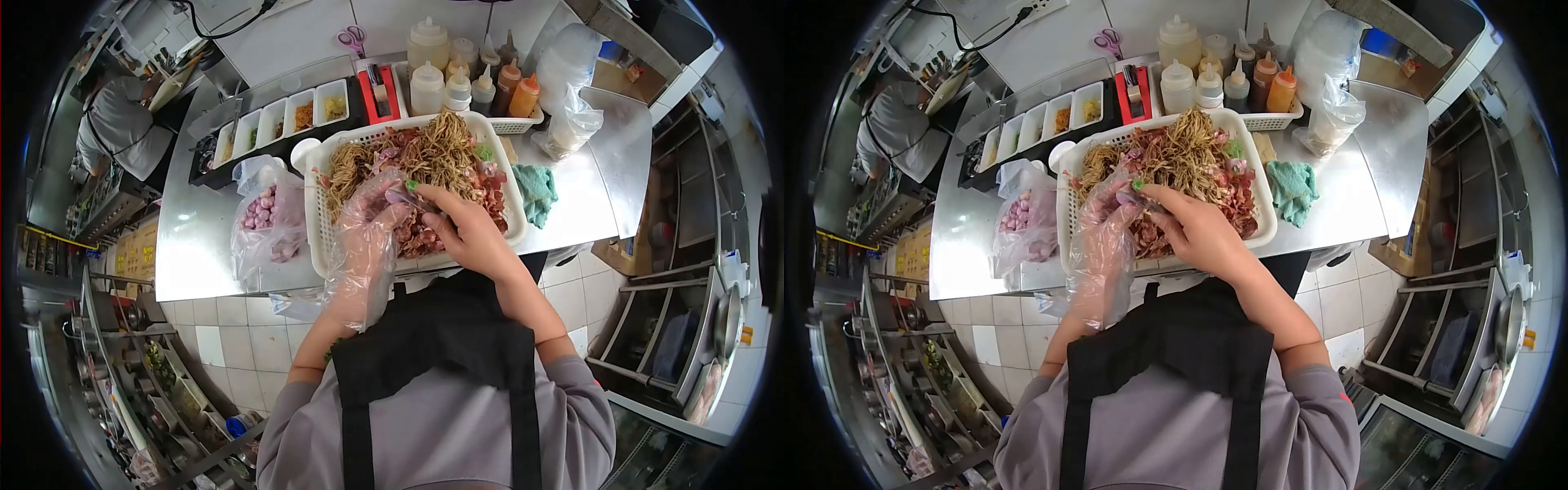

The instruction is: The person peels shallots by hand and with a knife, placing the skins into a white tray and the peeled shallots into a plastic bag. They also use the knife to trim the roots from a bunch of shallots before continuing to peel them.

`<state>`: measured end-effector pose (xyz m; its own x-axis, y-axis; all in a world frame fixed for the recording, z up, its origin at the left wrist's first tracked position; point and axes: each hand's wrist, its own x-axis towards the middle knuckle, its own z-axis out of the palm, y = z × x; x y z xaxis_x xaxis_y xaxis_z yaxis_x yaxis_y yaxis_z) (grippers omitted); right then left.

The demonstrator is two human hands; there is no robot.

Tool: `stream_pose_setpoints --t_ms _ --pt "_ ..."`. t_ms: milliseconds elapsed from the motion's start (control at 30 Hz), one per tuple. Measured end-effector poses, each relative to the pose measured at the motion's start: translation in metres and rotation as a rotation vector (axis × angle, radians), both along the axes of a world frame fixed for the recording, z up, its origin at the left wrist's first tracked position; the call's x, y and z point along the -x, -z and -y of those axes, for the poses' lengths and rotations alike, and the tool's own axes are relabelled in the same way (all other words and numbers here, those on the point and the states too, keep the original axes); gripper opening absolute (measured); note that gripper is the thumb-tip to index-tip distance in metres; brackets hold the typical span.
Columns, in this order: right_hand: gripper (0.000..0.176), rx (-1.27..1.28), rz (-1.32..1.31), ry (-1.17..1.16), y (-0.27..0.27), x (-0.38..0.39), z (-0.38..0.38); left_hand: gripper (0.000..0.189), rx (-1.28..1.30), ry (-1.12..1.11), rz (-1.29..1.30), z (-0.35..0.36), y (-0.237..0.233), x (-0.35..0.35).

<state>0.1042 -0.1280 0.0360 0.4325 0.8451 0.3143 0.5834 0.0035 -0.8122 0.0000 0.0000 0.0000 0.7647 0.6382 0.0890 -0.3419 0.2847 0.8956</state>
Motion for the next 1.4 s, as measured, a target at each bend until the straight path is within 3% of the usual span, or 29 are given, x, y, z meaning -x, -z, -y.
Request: stream_pose_setpoints --t_ms 267,500,567,667,867,1067,1267,1400 --pt "0.03 -0.047 0.15 0.038 0.004 0.002 -0.001 0.038 0.034 -0.023 -0.046 0.005 -0.01 0.003" --pt "0.028 -0.101 0.076 0.127 0.003 -0.006 -0.001 0.035 0.02 -0.055 0.034 0.013 -0.015 0.0" --pt "0.034 -0.063 -0.015 0.062 -0.001 -0.004 0.005 0.035 0.041 -0.023 0.099 0.01 -0.008 -0.001" --pt "0.03 0.047 -0.023 -0.014 -0.005 -0.001 0.009 0.036 0.024 -0.034 0.129 0.008 0.0 -0.002" --pt "0.031 0.015 0.036 -0.01 -0.001 -0.001 0.007 0.039 -0.047 -0.071 0.005 0.008 -0.004 -0.001" --pt "0.033 0.014 0.145 0.091 0.009 0.002 0.0 0.038 0.04 -0.077 0.036 0.012 -0.003 -0.003" --pt "0.03 -0.056 0.007 0.122 0.009 -0.003 -0.002 0.036 0.096 -0.062 0.062 0.014 -0.004 -0.004" --pt "0.028 -0.101 0.074 0.145 0.01 -0.011 -0.001 0.037 0.123 -0.027 0.116 0.012 0.004 -0.004"
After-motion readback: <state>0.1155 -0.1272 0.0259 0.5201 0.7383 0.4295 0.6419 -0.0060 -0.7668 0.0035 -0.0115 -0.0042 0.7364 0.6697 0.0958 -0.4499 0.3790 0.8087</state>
